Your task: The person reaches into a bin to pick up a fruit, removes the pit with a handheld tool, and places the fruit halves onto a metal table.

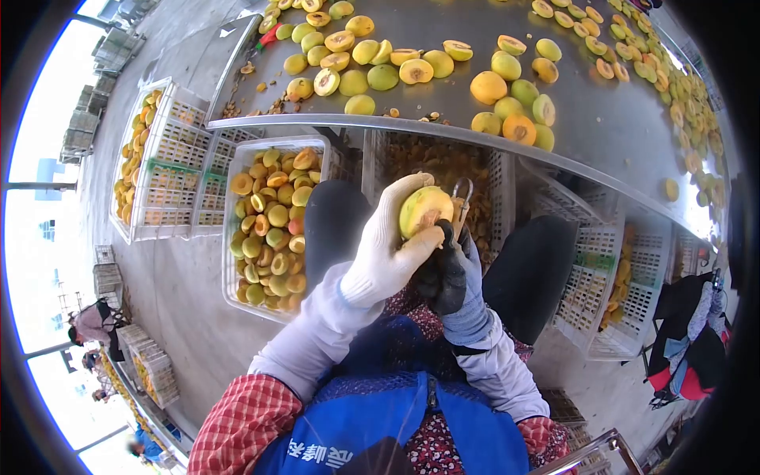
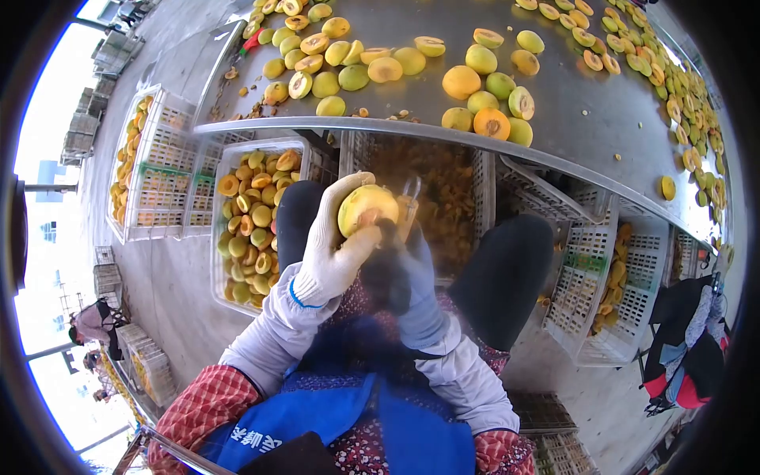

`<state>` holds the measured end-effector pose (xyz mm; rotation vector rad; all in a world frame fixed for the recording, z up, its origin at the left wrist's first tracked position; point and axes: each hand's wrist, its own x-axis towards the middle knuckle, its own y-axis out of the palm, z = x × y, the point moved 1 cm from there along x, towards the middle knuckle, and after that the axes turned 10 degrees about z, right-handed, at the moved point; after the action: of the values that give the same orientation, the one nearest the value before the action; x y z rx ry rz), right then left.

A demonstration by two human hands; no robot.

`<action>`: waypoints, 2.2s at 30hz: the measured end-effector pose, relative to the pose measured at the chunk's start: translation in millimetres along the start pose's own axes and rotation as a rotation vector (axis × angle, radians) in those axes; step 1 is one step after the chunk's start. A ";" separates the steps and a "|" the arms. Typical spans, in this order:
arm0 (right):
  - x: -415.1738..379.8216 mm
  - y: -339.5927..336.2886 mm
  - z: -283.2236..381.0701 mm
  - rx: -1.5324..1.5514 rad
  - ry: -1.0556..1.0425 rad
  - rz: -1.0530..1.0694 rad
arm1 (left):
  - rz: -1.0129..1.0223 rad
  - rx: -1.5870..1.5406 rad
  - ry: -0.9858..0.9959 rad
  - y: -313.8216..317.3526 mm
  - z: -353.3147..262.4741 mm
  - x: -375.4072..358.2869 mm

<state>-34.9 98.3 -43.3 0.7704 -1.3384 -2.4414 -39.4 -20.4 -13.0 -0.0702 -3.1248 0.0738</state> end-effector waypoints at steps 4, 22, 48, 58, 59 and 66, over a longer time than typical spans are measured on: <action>-4.7 -17.1 -17.8 -0.195 -0.033 0.117 | -0.018 -0.098 -0.020 -3.4 2.1 3.6; -47.9 8.9 12.5 -1.647 -0.428 0.254 | -0.131 -0.391 -0.144 5.5 -22.2 -29.7; -50.4 -16.4 -5.2 -1.468 -0.534 0.253 | -0.163 -0.360 -0.281 19.6 -36.3 -19.9; -51.9 -47.9 -36.9 -1.175 -0.460 0.305 | -0.182 -0.111 -0.221 18.6 -17.9 -19.2; -51.4 -49.6 -37.4 -1.125 -0.425 0.315 | -0.199 -0.107 -0.204 19.2 -13.6 -18.9; -43.2 -48.5 -32.9 -0.776 -0.317 0.299 | -0.102 -0.393 -0.411 15.6 -7.9 -13.0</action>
<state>20.8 121.3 -84.2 -0.0099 -0.4271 -2.5725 -25.6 -5.1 -6.0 0.1166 -3.4870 -0.6031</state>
